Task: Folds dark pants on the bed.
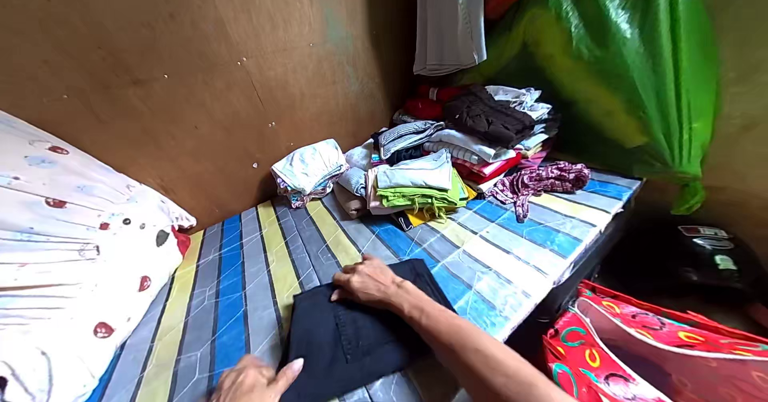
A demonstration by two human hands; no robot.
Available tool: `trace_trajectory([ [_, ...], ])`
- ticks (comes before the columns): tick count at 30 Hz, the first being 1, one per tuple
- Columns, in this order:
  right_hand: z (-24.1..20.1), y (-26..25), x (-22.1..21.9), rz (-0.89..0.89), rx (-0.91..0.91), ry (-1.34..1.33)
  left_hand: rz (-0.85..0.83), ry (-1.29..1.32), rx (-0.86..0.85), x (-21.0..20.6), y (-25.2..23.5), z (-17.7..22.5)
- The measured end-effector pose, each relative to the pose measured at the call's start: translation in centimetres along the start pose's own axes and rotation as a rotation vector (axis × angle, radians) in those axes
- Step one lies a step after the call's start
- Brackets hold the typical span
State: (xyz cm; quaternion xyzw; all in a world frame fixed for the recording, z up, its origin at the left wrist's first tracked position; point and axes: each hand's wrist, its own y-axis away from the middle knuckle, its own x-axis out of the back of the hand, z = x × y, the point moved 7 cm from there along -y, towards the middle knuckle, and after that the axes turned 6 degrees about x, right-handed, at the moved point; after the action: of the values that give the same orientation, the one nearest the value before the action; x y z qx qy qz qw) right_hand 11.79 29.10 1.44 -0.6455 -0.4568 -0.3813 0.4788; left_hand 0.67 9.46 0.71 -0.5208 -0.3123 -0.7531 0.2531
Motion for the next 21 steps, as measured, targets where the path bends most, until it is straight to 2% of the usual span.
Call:
trace_trajectory([
  [2, -1.1, -1.8, -1.5, -0.028, -0.023, -0.028, 0.24, 0.108, -0.028, 1.9, 1.4, 0.3],
  [4, -2.7, -2.3, -2.2, 0.004, -0.067, -0.02, 0.506, 0.235, -0.212, 3.3, 2.3, 3.3],
  [5, -3.7, -2.1, -2.2, 0.046, -0.066, 0.003, 0.581, 0.29, -0.333, 3.2, 2.1, 5.2],
  [7, -5.0, -1.0, -1.3, 0.11, -0.049, 0.044, 0.498, 0.25, -0.42, 0.5, -0.2, 7.4],
  [10, -3.0, 3.9, 2.5, 0.099, -0.169, -0.143, 0.273, 0.038, -0.328, -2.9, -2.8, 7.0],
  [13, 1.5, 11.2, 6.4, 0.309, -0.538, -0.636, 0.28, 0.072, -0.355, -2.9, -3.2, 6.4],
  [15, 2.2, 15.6, 6.6, 0.383, -0.791, -0.964, 0.284, 0.08, -0.359, -3.0, -3.2, 6.4],
  [17, 1.5, 17.8, 5.5, 0.295, -0.907, -1.141, 0.282, 0.074, -0.364, -3.0, -3.4, 6.4],
  [18, 1.1, 18.3, 4.8, 0.202, -0.926, -1.145, 0.293, 0.074, -0.376, -3.0, -3.6, 6.3],
  [21, 0.8, 18.6, 3.2, 0.012, -0.849, -1.119, 0.304, 0.072, -0.409, -2.9, -3.9, 6.2],
])
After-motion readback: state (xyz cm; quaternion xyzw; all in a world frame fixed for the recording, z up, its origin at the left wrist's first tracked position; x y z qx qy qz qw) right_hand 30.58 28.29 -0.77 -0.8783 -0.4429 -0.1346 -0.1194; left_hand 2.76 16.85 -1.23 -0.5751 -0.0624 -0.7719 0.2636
